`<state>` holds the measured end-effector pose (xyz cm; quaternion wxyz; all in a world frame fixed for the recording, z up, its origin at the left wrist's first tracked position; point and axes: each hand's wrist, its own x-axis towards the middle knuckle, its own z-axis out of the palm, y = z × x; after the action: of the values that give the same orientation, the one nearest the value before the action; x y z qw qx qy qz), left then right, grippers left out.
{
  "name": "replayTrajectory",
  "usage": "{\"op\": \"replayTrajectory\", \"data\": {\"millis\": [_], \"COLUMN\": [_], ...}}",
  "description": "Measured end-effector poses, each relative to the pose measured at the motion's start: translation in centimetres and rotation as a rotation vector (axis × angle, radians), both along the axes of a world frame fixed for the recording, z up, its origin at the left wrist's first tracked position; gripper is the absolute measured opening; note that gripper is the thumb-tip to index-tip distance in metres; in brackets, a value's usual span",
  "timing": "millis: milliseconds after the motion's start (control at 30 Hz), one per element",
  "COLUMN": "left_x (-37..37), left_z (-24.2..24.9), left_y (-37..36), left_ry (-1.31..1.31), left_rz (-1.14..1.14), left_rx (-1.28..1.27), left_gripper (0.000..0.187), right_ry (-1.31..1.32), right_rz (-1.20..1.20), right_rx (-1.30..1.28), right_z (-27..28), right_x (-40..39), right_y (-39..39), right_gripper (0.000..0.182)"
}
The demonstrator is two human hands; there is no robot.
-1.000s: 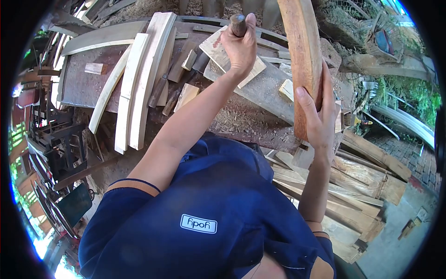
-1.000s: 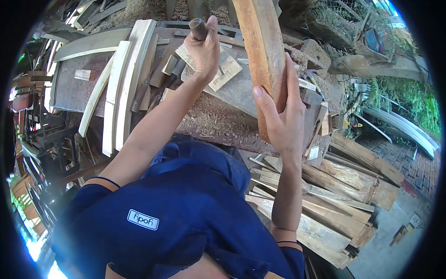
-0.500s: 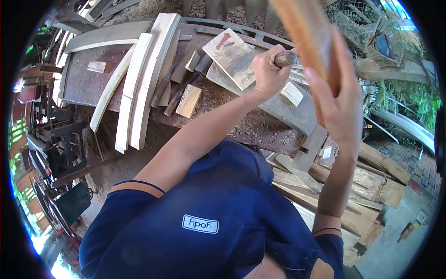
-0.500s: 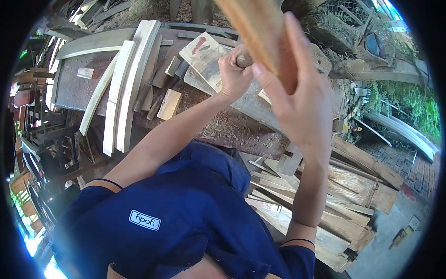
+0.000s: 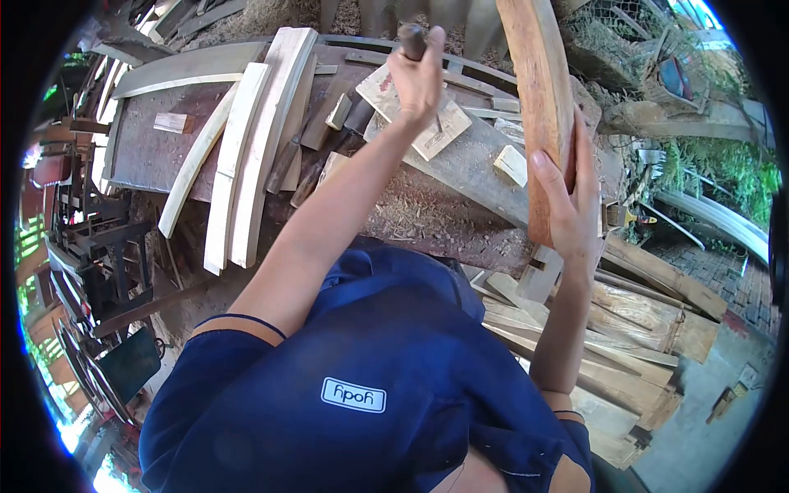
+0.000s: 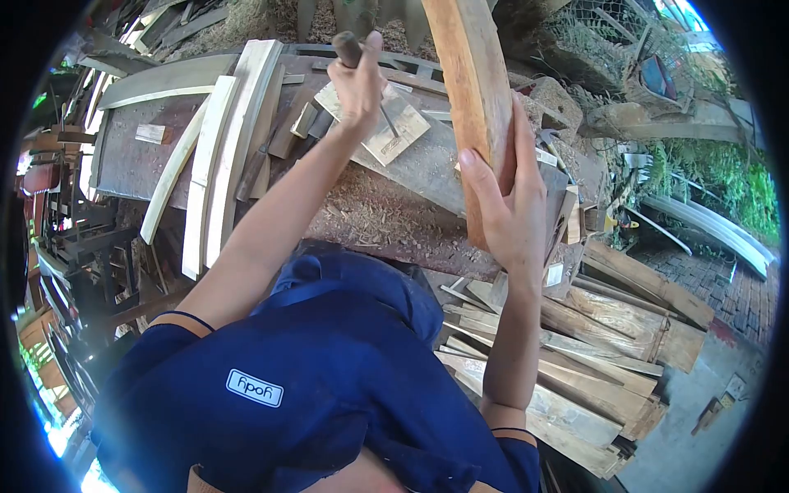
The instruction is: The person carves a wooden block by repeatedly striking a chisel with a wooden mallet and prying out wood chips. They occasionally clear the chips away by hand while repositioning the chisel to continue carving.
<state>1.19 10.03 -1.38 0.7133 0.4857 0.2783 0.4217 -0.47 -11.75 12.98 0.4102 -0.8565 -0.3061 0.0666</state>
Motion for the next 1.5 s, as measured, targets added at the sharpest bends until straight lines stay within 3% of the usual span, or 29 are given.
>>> {"op": "replayTrajectory", "data": {"millis": [133, 267, 333, 400, 500, 667, 733, 800, 867, 967, 1100, 1500], "left_x": [0.7, -0.7, -0.8, -0.4, -0.3, 0.3, 0.2, 0.0, -0.9, -1.5, -1.9, -2.0], "left_z": [0.3, 2.9, 3.4, 3.1, 3.4, 3.8, 2.8, 2.5, 2.8, 2.6, 2.6, 1.9], "left_y": [1.5, -0.3, -0.8, -1.5, -2.6, -4.9, -5.7, -7.3, -8.7, -10.4, -10.7, -10.7], "left_ry": [-0.057, -0.081, 0.057, 0.061, 0.105, -0.055, 0.146, 0.055, 0.141, 0.215, 0.237, 0.249], "left_rz": [0.0, -0.154, -0.33, -0.362, -0.621, -0.514, -0.478, -0.478, -0.515, -0.67, -0.75, -0.713], "left_rx": [0.021, 0.059, 0.144, 0.193, 0.295, 0.255, 0.265, 0.391, 0.821, 0.927, 0.98, 0.943], "left_gripper": [0.052, 0.055, 0.054, 0.052, 0.043, 0.039, 0.028, 0.022, 0.024, 0.027, 0.026, 0.025], "right_ry": [0.071, 0.051, 0.043, 0.104, 0.145, 0.095, 0.084, 0.106, 0.113, 0.166, 0.178, 0.184], "right_rz": [-0.035, -0.053, -0.064, -0.109, -0.142, -0.165, -0.166, -0.207, -0.236, -0.258, -0.308, -0.286], "right_rx": [-0.007, -0.018, -0.024, -0.001, 0.006, -0.004, 0.003, 0.082, 0.061, 0.177, 0.201, 0.142], "right_z": [-0.8, -1.7, -1.9, -2.1, -2.1, -3.1, -3.3, -3.5, -3.4, -3.4, -3.3, -2.7], "right_x": [-0.8, -1.3, -1.4, -1.6, -2.1, -1.9, -1.7, -1.7, -1.5, -1.3, -1.6, -2.3], "right_y": [-1.1, -2.4, -2.8, -3.1, -3.4, -4.5, -4.9, -5.5, -6.1, -6.9, -7.6, -6.5], "right_gripper": [0.073, 0.074, 0.074, 0.074, 0.073, 0.072, 0.071, 0.069, 0.067, 0.066, 0.065, 0.064]}}
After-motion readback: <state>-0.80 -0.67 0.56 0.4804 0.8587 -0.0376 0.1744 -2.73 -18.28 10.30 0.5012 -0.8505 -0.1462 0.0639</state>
